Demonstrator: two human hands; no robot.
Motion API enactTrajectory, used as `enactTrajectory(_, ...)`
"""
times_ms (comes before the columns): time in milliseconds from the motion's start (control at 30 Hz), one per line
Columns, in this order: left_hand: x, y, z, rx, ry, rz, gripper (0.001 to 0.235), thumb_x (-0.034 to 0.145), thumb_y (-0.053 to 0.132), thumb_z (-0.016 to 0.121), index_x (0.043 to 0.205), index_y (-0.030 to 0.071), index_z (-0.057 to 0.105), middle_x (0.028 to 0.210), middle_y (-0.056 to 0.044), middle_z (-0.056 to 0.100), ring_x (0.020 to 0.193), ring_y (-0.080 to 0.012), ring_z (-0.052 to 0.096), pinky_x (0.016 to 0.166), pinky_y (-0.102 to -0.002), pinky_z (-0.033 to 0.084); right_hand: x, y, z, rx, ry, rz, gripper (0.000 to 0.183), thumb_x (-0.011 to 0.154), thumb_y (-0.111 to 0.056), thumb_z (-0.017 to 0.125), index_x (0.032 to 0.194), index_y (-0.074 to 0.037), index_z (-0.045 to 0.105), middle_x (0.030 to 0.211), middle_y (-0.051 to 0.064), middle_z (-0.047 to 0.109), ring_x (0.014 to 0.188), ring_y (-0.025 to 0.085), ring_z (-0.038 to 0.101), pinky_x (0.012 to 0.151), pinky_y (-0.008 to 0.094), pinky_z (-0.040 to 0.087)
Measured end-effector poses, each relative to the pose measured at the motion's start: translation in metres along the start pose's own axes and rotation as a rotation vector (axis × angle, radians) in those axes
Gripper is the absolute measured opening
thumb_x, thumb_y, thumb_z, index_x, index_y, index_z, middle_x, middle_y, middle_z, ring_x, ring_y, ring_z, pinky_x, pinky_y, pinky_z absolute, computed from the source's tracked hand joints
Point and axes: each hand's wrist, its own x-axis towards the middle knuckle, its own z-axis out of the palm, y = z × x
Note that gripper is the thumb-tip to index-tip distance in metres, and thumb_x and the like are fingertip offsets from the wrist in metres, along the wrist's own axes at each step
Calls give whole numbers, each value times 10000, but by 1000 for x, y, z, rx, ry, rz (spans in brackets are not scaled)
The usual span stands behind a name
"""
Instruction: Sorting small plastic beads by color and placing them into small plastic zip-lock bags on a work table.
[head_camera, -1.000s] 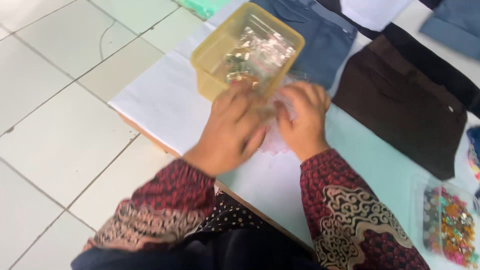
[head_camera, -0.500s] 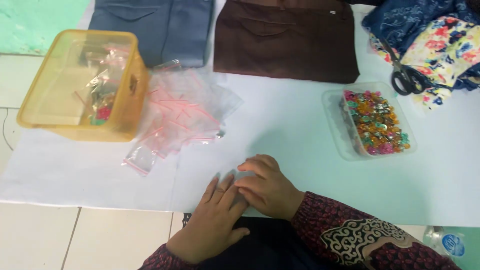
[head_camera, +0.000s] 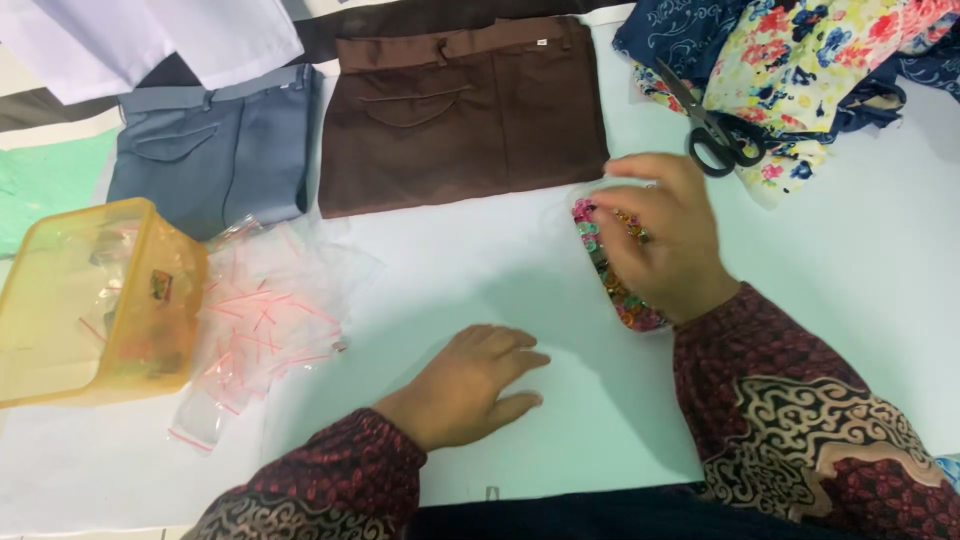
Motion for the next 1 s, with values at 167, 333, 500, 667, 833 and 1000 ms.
enactTrajectory(167, 99, -17, -3, -139, 354, 42, 354, 1006, 199, 656, 1340, 94, 606, 1352, -166, 579, 1288, -344, 581, 1103, -504, 466, -25, 64, -29, -91, 173, 155, 103, 1052, 140, 627, 1143, 95, 647, 1192, 282, 596, 1123, 416, 611, 982, 515, 520)
enactTrajectory(333, 135, -44, 38, -175, 461, -39, 498, 987, 291, 639, 1419, 63, 542, 1476, -193, 477, 1428, -406, 430, 1203, -584, 360, -29, 83, -37, -120, 27, 206, 120, 1047, 138, 622, 1153, 101, 665, 1180, 297, 609, 1116, 422, 629, 981, 520, 529)
enactTrajectory(500, 123, -48, 40, -184, 392, -16, 827, 852, 374, 844, 1497, 91, 411, 1562, -203, 382, 1520, -433, 368, 1246, -661, 280, -31, 75, -27, -69, -486, 189, 310, 945, 42, 581, 1226, -34, 685, 1208, 130, 691, 1132, 338, 623, 1020, 464, 491)
enactTrajectory(667, 126, -57, 41, -236, 300, -101, 1004, 811, 412, 866, 1576, 97, 296, 1620, -217, 277, 1567, -430, 251, 1281, -640, 188, -28, 57, 1, -94, -653, 150, 349, 1021, -153, 519, 1335, -37, 619, 1360, 176, 593, 1233, 358, 564, 1112, 490, 430)
enactTrajectory(833, 124, -57, 43, -232, 339, -110, 1026, 772, 415, 890, 1575, 116, 324, 1605, -210, 308, 1560, -425, 289, 1292, -607, 215, -35, 53, -9, -46, -793, 155, 320, 935, -121, 550, 1218, -93, 696, 1293, 117, 663, 1127, 321, 643, 976, 476, 485)
enactTrajectory(1000, 123, -57, 42, -265, 270, -122, 979, 831, 442, 830, 1583, 131, 285, 1633, -190, 253, 1574, -425, 228, 1293, -612, 171, -26, 42, -27, -65, -723, 242, 240, 920, -72, 593, 1129, -90, 710, 1147, 69, 656, 1078, 302, 592, 973, 454, 478)
